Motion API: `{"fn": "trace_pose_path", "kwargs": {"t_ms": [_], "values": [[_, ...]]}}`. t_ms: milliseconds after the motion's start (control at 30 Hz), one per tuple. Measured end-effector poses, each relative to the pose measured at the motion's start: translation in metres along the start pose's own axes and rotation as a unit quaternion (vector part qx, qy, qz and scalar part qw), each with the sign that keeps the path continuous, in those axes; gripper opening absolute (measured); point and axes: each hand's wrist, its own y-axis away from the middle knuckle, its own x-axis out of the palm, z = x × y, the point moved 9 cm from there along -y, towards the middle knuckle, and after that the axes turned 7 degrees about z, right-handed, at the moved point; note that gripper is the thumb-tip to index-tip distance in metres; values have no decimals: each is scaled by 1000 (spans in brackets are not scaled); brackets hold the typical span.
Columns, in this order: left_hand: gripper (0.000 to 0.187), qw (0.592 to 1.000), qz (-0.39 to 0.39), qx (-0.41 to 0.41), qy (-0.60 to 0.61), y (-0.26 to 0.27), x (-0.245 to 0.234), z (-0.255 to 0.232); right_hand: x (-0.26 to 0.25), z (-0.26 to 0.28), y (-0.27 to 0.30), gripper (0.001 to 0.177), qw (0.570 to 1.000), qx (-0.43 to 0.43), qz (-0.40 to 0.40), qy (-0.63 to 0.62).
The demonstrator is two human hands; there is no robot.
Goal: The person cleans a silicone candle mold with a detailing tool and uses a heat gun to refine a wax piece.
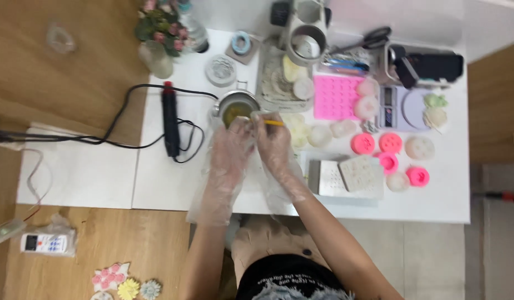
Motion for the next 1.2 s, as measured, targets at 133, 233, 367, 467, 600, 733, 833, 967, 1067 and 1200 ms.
{"fn": "trace_pose_path", "kwargs": {"t_ms": [133,233,367,467,600,733,833,967,1067,1200], "values": [[76,991,-12,36,-127,25,54,-3,-47,3,4,24,992,38,-76,96],[79,968,-96,75,-217,33,60,9,-85,16,15,22,995,17,-75,59],[109,890,21,130,-436,26,64,83,-160,21,46,15,995,13,-98,2],[120,786,83,197,-580,44,117,122,-222,25,68,14,983,77,-156,-59],[125,641,123,222,-725,42,159,154,-301,21,105,19,959,159,-234,-31],[120,539,123,175,-815,21,165,176,-325,20,126,25,929,52,-263,-257],[112,530,106,148,-828,13,157,181,-338,-10,144,23,919,62,-287,-262],[107,553,96,134,-816,16,160,172,-336,-27,149,16,955,62,-241,-162],[105,561,97,139,-810,18,158,172,-326,-24,142,16,965,54,-200,-159],[102,562,100,131,-811,18,150,175,-329,-39,141,18,976,39,-195,-89]]}}
